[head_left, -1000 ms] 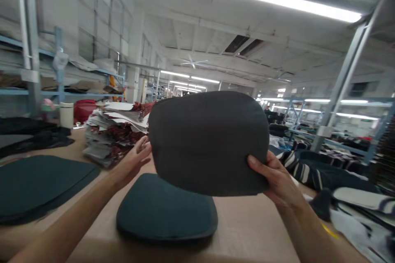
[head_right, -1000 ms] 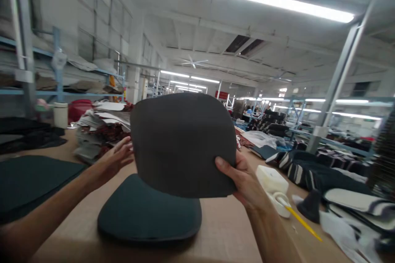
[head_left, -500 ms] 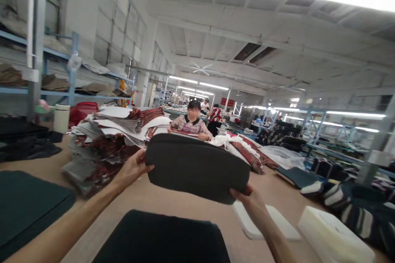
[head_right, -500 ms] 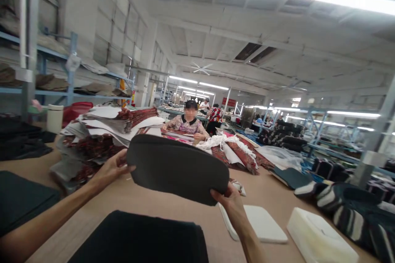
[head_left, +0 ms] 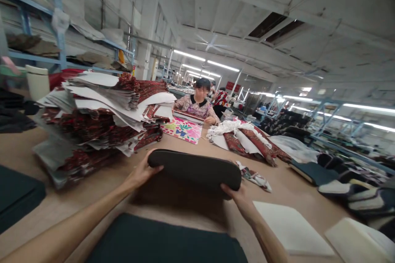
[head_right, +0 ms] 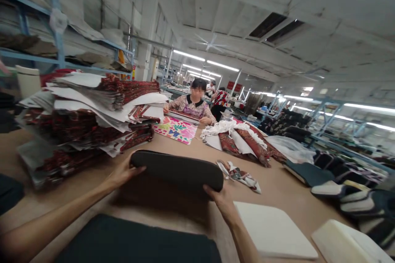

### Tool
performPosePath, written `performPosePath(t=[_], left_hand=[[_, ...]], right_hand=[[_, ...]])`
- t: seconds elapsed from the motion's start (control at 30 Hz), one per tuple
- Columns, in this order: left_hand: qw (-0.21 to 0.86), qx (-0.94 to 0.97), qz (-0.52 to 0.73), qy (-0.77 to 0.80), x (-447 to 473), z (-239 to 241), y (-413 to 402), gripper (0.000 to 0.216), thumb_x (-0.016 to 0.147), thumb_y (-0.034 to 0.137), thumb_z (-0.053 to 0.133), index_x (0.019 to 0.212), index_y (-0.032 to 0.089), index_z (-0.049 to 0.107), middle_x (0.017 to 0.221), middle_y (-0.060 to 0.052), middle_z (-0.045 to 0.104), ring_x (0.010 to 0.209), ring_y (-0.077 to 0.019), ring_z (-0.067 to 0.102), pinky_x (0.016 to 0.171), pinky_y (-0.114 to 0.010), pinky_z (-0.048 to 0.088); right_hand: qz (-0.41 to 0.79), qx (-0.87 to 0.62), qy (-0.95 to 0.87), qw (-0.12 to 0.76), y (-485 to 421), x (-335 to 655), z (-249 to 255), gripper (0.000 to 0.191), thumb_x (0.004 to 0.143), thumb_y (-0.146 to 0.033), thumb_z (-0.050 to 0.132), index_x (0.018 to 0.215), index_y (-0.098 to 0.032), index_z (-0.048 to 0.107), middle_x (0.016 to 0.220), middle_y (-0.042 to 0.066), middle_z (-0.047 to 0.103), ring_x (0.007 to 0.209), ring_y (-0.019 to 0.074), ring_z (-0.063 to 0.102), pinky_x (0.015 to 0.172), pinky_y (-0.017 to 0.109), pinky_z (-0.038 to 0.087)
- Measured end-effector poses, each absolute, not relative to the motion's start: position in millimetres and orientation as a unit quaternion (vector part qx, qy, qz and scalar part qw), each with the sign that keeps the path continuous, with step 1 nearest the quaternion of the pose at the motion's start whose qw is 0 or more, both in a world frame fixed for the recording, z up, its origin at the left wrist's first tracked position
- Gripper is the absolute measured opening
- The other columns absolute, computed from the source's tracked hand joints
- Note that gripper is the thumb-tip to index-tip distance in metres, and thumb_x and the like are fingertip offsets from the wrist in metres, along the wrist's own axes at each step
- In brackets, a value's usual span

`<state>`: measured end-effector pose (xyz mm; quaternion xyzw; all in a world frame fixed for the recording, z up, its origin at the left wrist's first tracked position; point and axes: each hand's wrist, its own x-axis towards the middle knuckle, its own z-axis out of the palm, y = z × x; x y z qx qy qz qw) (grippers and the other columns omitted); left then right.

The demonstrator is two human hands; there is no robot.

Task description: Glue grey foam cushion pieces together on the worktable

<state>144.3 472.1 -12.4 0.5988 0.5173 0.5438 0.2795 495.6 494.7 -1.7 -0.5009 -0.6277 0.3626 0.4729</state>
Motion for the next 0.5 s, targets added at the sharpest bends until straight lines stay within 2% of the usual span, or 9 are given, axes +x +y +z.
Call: performPosePath(t=[0.13, 0.23, 0.37, 0.43, 0.5], left_hand=[[0.245, 0.607, 0.547, 0.522, 141, 24, 489, 0.071, 0.064, 0.046, 0.066, 0.123, 0.019, 0.039, 0.119, -0.007, 0.053, 0.112, -0.0256, 0.049, 0.096, -0.036, 0.039], [0.241, 0.600, 0.532, 0.547, 138, 37, 500, 0.073, 0.064, 0.045, 0.066, 0.126, 0.019, 0.037, 0.121, -0.007, 0.053, 0.109, -0.0251, 0.052, 0.093, -0.036, 0.042], [0.293, 0.566, 0.475, 0.607, 136, 3, 511, 0.066, 0.064, 0.040, 0.066, 0.120, 0.015, 0.045, 0.108, -0.011, 0.063, 0.093, -0.0260, 0.061, 0.079, -0.035, 0.050], [0.312, 0.540, 0.450, 0.639, 134, -24, 511, 0.066, 0.069, 0.039, 0.061, 0.126, 0.013, 0.039, 0.110, -0.015, 0.062, 0.090, -0.0258, 0.063, 0.074, -0.035, 0.051], [0.320, 0.527, 0.429, 0.660, 132, -46, 508, 0.069, 0.074, 0.039, 0.055, 0.132, 0.011, 0.030, 0.120, -0.020, 0.055, 0.099, -0.0261, 0.060, 0.078, -0.034, 0.050]], right_hand=[[0.340, -0.517, -0.604, 0.502, 509, 491, 33, 0.047, 0.056, -0.044, 0.074, 0.093, -0.015, 0.066, 0.094, 0.008, 0.069, 0.090, 0.0282, 0.061, 0.080, 0.038, 0.048], [0.406, -0.501, -0.578, 0.500, 523, 489, 39, 0.054, 0.060, -0.045, 0.072, 0.105, -0.019, 0.059, 0.102, 0.007, 0.067, 0.089, 0.0250, 0.063, 0.079, 0.036, 0.050], [0.475, -0.519, -0.551, 0.448, 535, 481, -6, 0.059, 0.057, -0.046, 0.073, 0.106, -0.016, 0.058, 0.094, 0.009, 0.069, 0.081, 0.0252, 0.066, 0.073, 0.038, 0.053], [0.474, -0.542, -0.547, 0.427, 537, 478, -34, 0.058, 0.056, -0.047, 0.073, 0.102, -0.013, 0.060, 0.093, 0.012, 0.069, 0.082, 0.0272, 0.066, 0.073, 0.040, 0.053], [0.459, -0.567, -0.545, 0.414, 538, 478, -55, 0.060, 0.058, -0.050, 0.070, 0.102, -0.011, 0.060, 0.099, 0.015, 0.067, 0.091, 0.0291, 0.064, 0.078, 0.041, 0.052]])
